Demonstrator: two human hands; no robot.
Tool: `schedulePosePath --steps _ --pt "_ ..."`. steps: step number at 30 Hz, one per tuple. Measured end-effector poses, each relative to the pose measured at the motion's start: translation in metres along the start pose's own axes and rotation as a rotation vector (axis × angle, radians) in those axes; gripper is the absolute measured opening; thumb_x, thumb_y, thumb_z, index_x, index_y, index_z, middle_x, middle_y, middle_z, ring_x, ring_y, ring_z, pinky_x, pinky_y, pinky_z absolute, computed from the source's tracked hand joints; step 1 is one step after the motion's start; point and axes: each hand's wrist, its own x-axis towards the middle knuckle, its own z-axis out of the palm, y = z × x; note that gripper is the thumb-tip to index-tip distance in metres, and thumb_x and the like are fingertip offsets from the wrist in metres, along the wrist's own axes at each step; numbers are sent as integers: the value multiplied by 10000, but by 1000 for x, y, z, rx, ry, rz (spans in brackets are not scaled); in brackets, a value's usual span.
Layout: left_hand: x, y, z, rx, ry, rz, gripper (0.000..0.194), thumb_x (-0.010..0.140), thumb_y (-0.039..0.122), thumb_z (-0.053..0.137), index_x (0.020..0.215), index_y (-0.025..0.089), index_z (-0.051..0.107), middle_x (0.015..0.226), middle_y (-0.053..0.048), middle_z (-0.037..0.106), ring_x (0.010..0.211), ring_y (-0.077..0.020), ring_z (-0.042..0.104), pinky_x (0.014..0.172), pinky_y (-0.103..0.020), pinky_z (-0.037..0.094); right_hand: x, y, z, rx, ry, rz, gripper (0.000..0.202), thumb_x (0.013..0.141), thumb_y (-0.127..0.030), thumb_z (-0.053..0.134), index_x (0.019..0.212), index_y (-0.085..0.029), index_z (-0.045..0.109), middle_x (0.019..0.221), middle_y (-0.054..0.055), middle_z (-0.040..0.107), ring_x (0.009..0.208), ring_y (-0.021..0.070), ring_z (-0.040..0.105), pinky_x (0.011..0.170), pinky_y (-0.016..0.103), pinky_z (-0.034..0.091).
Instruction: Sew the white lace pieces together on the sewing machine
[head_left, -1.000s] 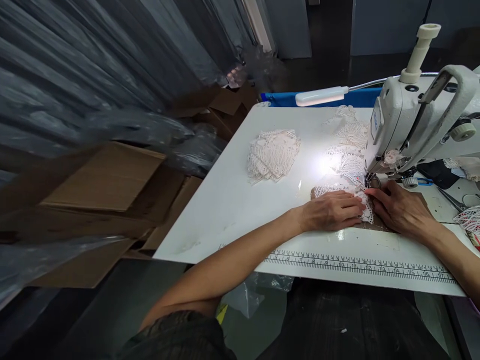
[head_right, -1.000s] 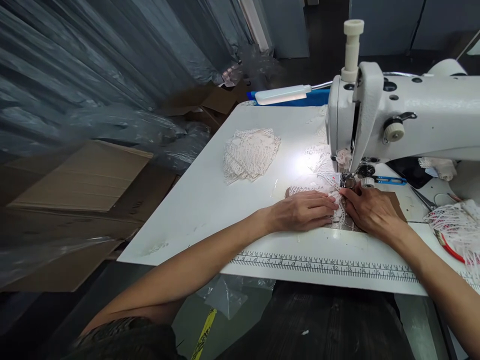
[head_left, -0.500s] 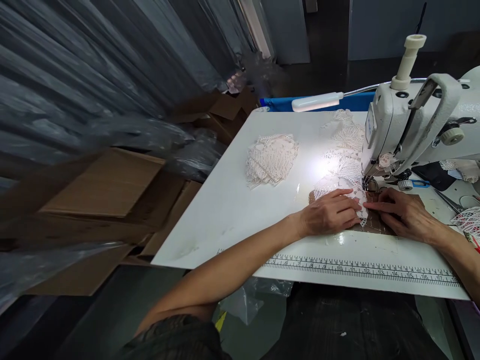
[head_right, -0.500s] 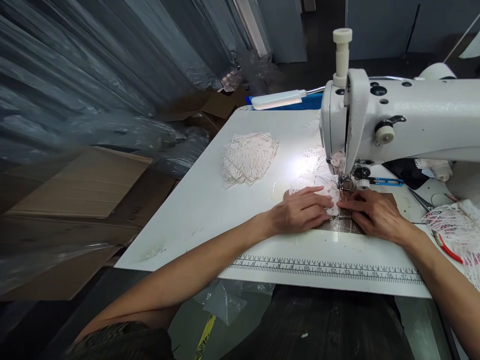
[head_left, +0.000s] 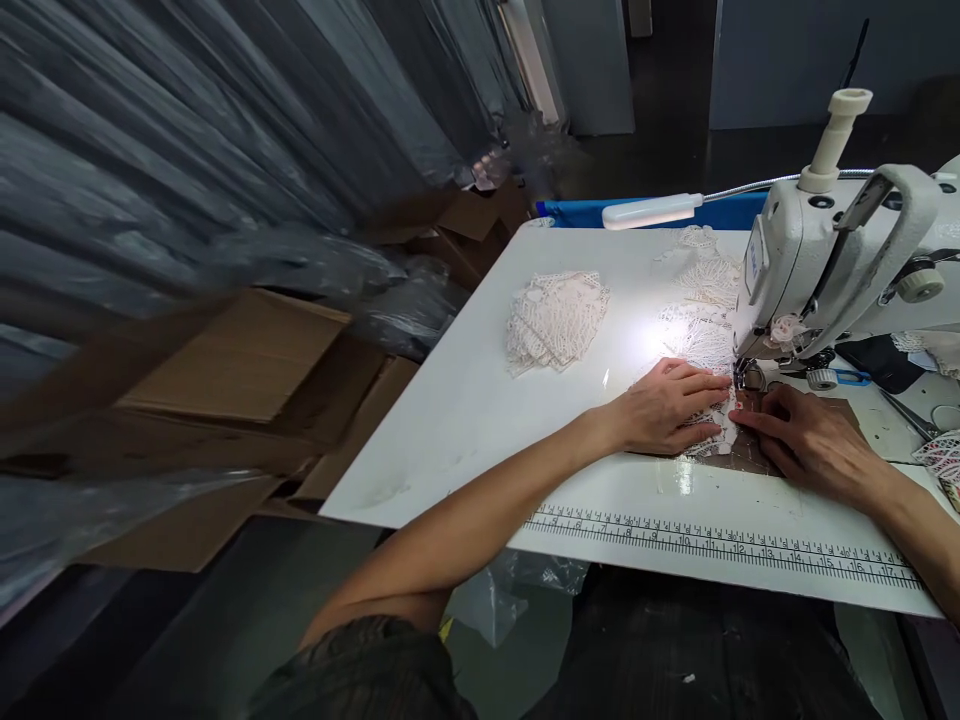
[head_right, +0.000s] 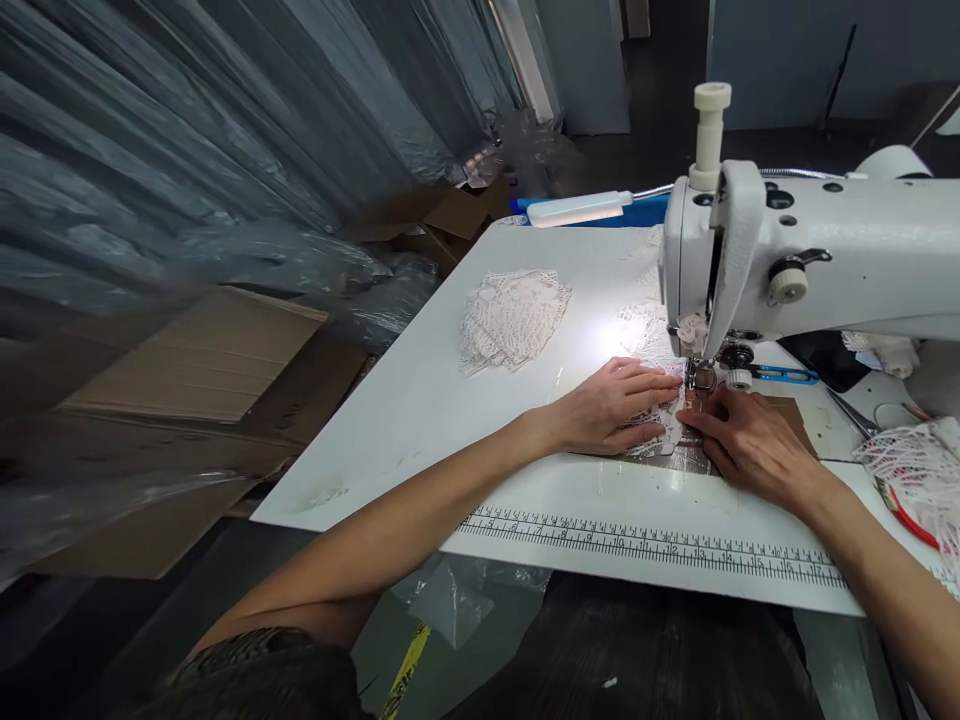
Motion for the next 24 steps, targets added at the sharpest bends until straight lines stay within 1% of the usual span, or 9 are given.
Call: schedulePosePath --steps 2,4,7,10,12,15,18,21,24 --pt "-2 0 -2 -7 24 -52 380 993 414 435 1209 133 571 1321 -131 591 1162 -260 578 943 -459 448 0 1 1 -9 1 18 332 955 -215 402 1135 -230 680 873 86 578 709 159 547 609 265 475" --pt "-4 1 -6 2 63 -30 372 975 431 462 1158 137 599 1282 -139 612 1132 -267 590 940 -484 436 -1 1 2 -4 6 37 333 951 -219 411 1137 -235 687 886 88 584 714 159 558 602 263 476" --pt "-6 2 -11 -55 29 134 312 934 424 546 1070 159 640 1130 -101 685 1027 -218 630 945 -445 451 -2 2 5 22 1 56 335 943 -221 426 1144 -249 692 898 87 591 724 161 574 611 268 486" --pt "-6 3 -8 -92 17 232 199 960 288 524 957 152 669 996 -71 714 867 -152 651 810 -323 525 -4 4 7 58 -19 85 335 932 -222 442 1148 -267 694 887 78 602 701 156 578 611 272 493" --pt "-5 5 -2 -91 87 198 236 984 210 460 896 136 665 942 -71 714 806 -129 651 740 -282 549 -5 6 5 122 -30 132 340 929 -227 441 1156 -272 689 901 74 618 712 155 595 619 276 503" --pt "-3 7 4 -184 207 41 257 1002 213 420 902 118 637 875 -68 697 789 -108 647 699 -242 572 -4 8 -3 335 -33 193 350 931 -205 406 1125 -253 694 938 71 650 799 163 633 684 292 531" --pt "-3 9 5 -263 271 -52 236 1003 228 431 904 123 617 824 -47 680 763 -93 635 671 -215 569 -2 5 -9 481 -42 149 343 911 -177 416 1066 -246 714 952 67 651 845 160 632 736 301 531" --pt "-5 11 3 -216 250 -13 207 997 228 449 923 129 615 874 -52 688 801 -95 644 703 -218 560 0 -1 -9 426 -58 64 340 885 -179 452 1055 -272 732 963 74 618 886 181 600 788 354 505" --pt "-7 12 1 -34 192 111 166 975 217 496 903 149 630 926 -47 702 803 -113 640 718 -262 526 -1 -4 -6 366 -83 35 335 872 -184 467 1047 -271 740 961 84 580 906 202 562 819 406 476"
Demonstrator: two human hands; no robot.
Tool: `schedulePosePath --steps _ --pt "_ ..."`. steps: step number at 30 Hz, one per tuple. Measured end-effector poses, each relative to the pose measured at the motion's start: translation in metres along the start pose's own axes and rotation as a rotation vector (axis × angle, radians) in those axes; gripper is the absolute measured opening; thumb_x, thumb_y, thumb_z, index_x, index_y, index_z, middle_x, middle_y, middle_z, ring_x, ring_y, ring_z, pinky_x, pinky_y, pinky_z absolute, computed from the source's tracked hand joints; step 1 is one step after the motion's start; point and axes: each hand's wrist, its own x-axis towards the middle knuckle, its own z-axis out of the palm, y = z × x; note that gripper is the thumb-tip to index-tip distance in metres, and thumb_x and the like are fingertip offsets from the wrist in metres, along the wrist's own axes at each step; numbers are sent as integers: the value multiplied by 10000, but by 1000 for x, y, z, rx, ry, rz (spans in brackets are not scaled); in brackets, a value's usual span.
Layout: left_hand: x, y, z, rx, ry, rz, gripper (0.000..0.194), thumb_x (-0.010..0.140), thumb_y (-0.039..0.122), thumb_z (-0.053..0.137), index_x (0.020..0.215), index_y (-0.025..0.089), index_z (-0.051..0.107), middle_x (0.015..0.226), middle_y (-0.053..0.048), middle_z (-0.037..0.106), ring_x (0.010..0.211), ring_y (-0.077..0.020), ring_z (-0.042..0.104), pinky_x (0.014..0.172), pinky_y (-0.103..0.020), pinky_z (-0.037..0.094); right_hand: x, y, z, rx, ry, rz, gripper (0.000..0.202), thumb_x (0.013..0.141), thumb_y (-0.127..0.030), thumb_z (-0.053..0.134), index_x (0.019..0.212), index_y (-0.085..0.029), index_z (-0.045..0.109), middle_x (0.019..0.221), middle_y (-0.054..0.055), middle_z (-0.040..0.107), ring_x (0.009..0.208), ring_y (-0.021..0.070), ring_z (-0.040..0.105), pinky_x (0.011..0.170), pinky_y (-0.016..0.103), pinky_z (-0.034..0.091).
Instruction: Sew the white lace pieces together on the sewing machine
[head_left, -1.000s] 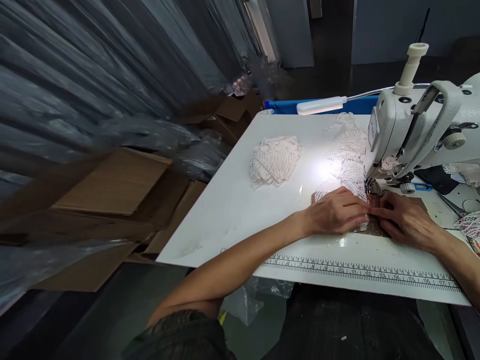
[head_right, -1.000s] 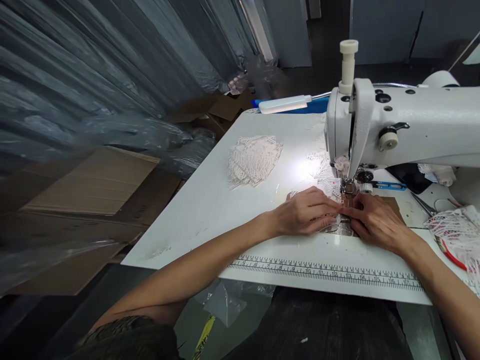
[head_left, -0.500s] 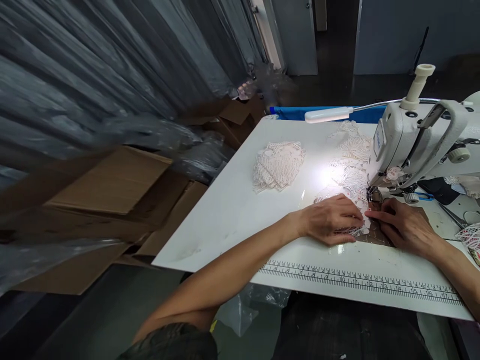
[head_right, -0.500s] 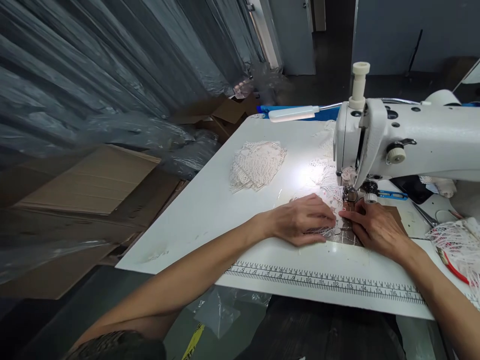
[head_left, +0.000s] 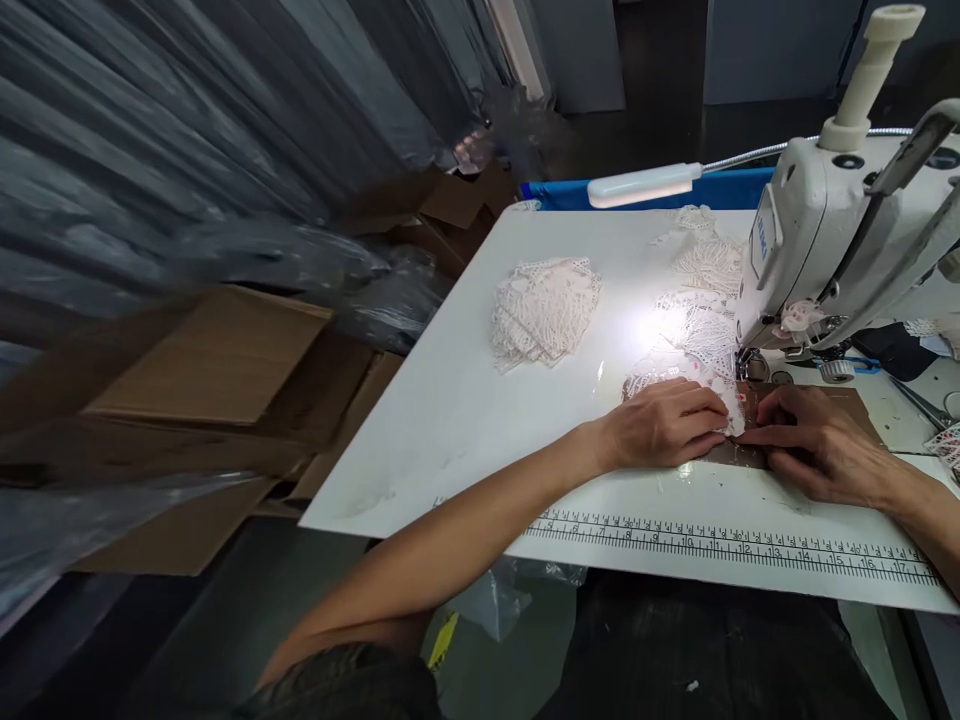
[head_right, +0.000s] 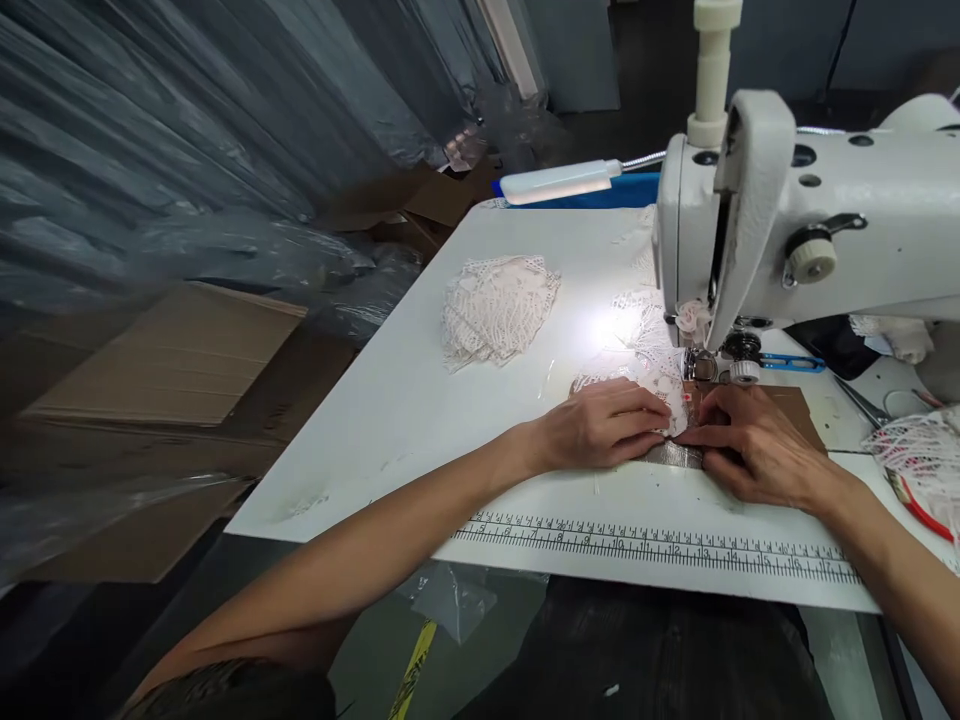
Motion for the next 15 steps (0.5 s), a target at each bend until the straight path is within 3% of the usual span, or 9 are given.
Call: schedulePosePath --steps 5,10,15 --pt "1 1 0 169 3 78 159 941 171 534 825 160 641 950 -34 718 774 -116 616 721 -292 470 -3 2 1 13 -33 16 342 882 -177 461 1083 -253 727 987 86 559 934 197 537 846 398 454" --pt "1 1 4 144 -15 59 170 957 176 509 863 164 651 981 -35 721 839 -126 633 789 -305 504 -3 2 1 21 -40 20 341 889 -188 463 1094 -267 723 995 81 561 938 194 535 854 387 452" --pt "1 1 7 100 42 51 185 978 181 480 895 152 643 958 -36 724 852 -126 642 849 -307 529 -2 1 1 17 -49 30 351 889 -187 460 1103 -288 719 986 75 558 928 193 533 850 385 454"
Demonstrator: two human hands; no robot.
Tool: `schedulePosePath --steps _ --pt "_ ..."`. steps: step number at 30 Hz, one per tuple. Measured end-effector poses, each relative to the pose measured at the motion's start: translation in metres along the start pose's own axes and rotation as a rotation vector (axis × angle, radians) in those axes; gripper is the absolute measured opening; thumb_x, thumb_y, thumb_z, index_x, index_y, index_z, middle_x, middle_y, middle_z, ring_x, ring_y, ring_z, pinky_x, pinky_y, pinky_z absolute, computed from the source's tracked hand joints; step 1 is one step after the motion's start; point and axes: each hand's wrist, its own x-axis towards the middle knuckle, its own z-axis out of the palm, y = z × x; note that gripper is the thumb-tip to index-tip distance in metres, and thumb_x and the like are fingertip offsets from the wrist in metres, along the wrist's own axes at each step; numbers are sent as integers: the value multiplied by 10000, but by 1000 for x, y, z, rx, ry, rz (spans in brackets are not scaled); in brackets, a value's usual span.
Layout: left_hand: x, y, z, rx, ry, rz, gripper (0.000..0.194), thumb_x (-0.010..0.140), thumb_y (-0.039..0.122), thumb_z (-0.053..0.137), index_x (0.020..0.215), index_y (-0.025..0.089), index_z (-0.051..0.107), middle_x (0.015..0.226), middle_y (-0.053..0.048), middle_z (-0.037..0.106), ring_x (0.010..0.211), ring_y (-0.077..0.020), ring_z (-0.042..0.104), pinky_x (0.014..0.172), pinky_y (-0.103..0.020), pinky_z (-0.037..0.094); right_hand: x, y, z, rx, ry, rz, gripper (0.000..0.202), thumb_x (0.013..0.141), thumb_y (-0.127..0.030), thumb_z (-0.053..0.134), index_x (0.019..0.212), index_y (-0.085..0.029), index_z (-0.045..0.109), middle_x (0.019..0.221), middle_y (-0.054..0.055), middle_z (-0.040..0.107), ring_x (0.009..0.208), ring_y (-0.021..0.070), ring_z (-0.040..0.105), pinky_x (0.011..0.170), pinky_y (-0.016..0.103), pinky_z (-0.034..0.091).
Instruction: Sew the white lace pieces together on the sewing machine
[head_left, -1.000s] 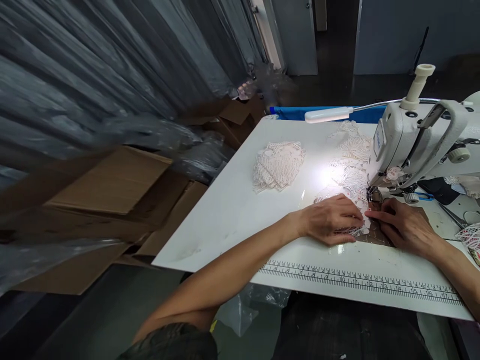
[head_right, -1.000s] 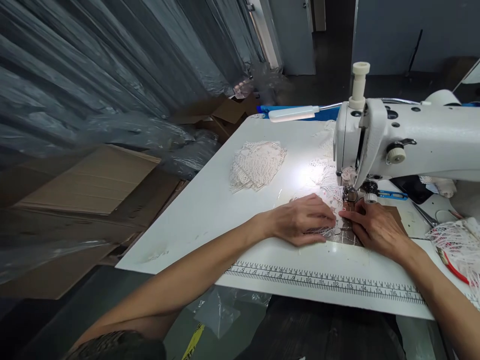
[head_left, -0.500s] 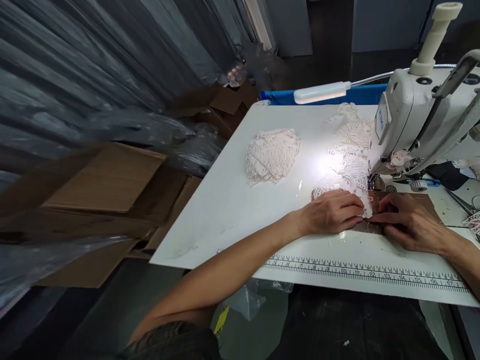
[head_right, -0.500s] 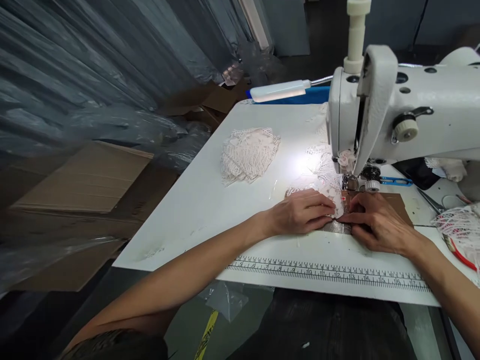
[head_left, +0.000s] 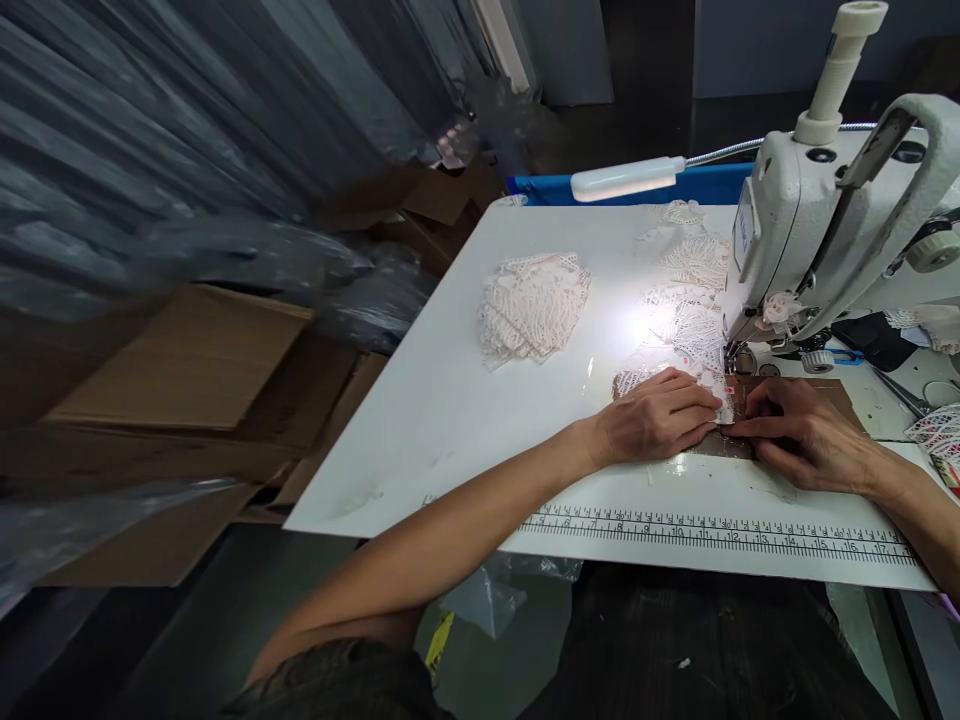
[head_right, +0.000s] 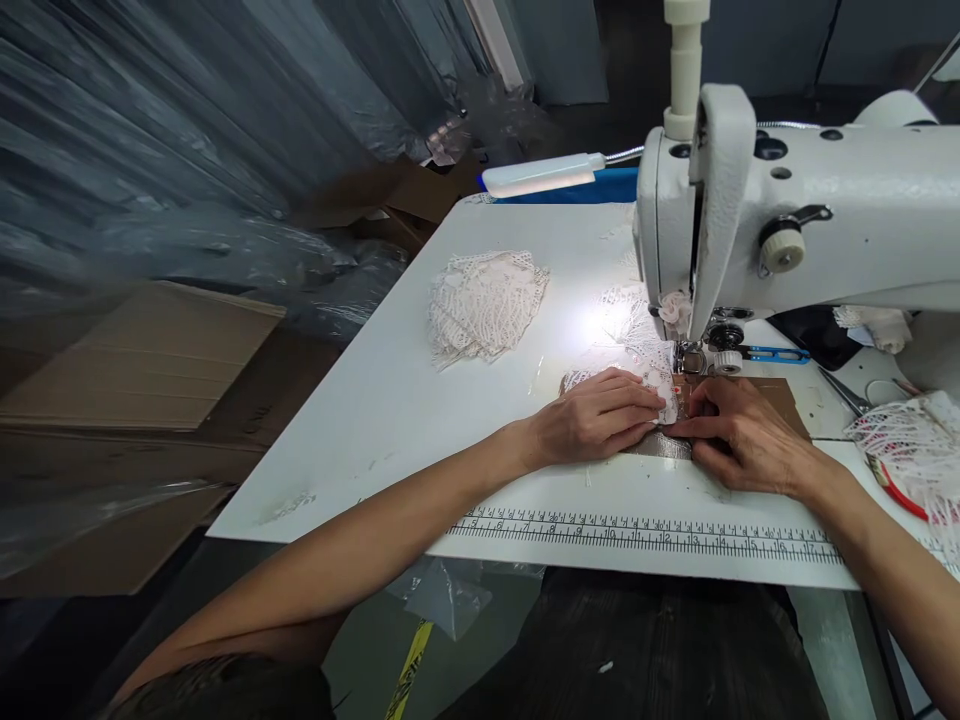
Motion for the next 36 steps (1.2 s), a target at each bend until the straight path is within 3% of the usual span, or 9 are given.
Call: schedulePosePath --steps 4,10,19,22,28,36 --pt "0 0 0 -14 21 4 159 971 173 500 904 135 640 955 -43 724 859 -127 643 858 -299 525 1 -2 -2 -10 -6 -14 358 886 -167 454 1086 -283 727 980 79 554 921 196 536 837 382 456" --pt "-2 0 0 15 -104 -29 207 991 206 474 894 165 652 981 -28 723 858 -122 632 861 -310 507 1 -1 -2 -16 9 -19 347 884 -173 463 1082 -280 727 976 77 557 920 199 539 843 390 460" --pt "-3 0 -2 76 -68 44 172 970 193 505 885 181 654 981 -13 720 856 -114 637 903 -309 506 1 -2 -2 -2 10 5 335 870 -187 482 1067 -286 735 978 76 584 936 198 554 876 392 475" --pt "-3 0 -1 65 -42 45 161 959 186 524 867 166 655 985 -28 716 854 -121 633 887 -303 506 1 1 -6 70 49 76 340 890 -207 457 1084 -273 728 995 81 607 911 185 593 837 359 505" --pt "-4 0 -2 66 -107 34 199 969 183 500 877 154 674 976 -62 706 843 -128 629 806 -283 521 -2 12 -4 49 145 259 349 919 -240 428 1134 -218 702 961 95 663 857 204 648 760 363 552" --pt "-4 2 -1 86 -80 38 222 974 181 491 867 149 683 961 -52 717 820 -122 641 798 -278 533 3 0 -3 11 105 103 357 902 -185 441 1131 -254 706 987 85 609 866 165 624 795 335 550"
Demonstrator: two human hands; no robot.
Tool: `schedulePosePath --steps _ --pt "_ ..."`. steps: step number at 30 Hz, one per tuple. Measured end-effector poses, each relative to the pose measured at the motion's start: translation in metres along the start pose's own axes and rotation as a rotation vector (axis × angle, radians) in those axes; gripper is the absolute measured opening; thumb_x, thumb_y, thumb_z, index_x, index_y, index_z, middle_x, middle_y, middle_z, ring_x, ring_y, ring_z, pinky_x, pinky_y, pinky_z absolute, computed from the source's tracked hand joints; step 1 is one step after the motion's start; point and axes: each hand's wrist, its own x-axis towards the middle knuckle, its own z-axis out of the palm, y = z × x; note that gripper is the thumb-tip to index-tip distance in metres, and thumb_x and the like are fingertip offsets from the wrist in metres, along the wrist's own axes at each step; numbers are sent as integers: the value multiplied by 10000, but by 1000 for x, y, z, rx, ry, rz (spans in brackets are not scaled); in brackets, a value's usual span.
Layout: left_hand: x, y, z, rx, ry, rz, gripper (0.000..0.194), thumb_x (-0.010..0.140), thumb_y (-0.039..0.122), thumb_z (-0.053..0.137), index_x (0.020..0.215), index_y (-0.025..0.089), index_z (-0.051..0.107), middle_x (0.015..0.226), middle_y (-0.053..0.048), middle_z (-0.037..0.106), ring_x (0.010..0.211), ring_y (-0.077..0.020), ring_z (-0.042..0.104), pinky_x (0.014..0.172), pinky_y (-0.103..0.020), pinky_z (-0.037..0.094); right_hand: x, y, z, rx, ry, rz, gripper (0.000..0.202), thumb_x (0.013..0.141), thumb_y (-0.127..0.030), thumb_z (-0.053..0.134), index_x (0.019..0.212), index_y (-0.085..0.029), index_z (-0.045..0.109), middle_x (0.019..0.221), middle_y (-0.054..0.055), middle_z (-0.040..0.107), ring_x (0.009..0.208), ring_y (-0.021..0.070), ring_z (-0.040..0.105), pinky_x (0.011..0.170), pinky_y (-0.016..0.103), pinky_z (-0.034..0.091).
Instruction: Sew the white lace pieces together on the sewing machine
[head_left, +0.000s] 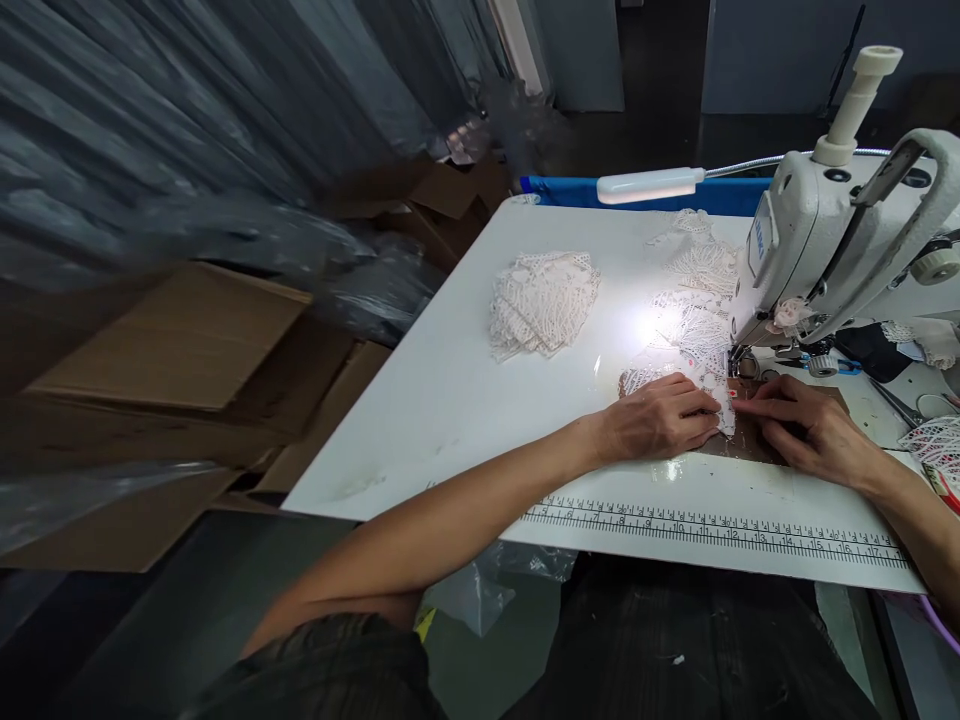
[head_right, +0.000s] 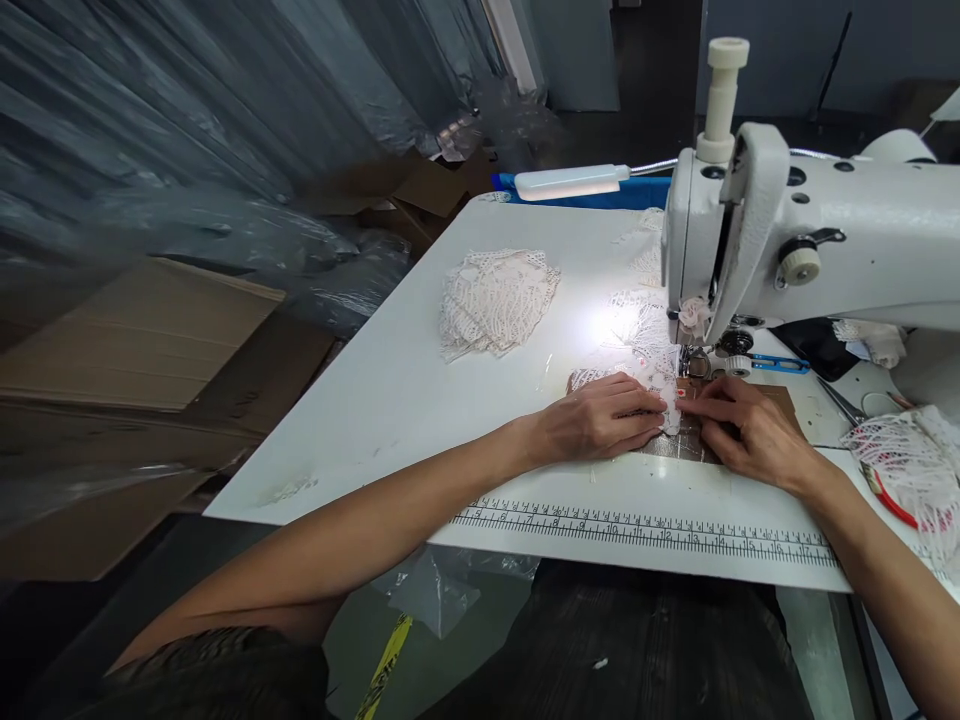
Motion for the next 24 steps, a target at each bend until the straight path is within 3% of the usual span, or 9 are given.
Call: schedulePosePath --steps 4,7,11,14,18,24 --pt "0 -1 -3 -42 -32 -8 255 992 247 470 888 170 689 976 -47 719 846 -122 645 830 -298 518 -1 -1 2 -90 -46 -107 351 892 -182 464 1118 -273 716 1019 104 560 974 216 575 837 405 531" --pt "2 -5 -7 -66 23 -59 287 992 346 471 903 179 686 970 -44 722 825 -130 644 886 -361 489 -3 0 5 -122 -36 -112 350 906 -190 458 1133 -277 710 1033 105 548 982 219 560 857 419 524" --pt "3 -12 -8 -28 87 -153 312 997 372 447 995 143 658 1043 -77 712 863 -165 623 812 -350 473 -3 0 7 -133 -26 -92 345 918 -202 464 1147 -300 703 1044 99 557 974 213 560 852 404 527" --pt "1 -14 -6 -38 27 -151 374 1014 387 392 1109 100 612 1144 -113 674 900 -188 595 795 -343 458 -3 0 7 -130 -1 -96 332 937 -213 448 1113 -294 717 1030 101 562 949 208 567 822 387 532" --pt "-1 -13 -5 -27 -82 -178 374 1022 380 351 1117 117 598 1181 -108 651 921 -200 564 819 -353 433 -3 0 8 -111 -10 -77 322 926 -204 468 1097 -303 722 1033 94 569 951 206 570 832 377 530" --pt "0 -13 -5 28 -92 -155 319 1010 338 378 1119 120 582 1185 -104 648 913 -200 559 821 -359 414 -3 0 10 -129 9 -99 332 930 -193 461 1131 -281 709 1035 106 575 934 222 571 797 402 527"
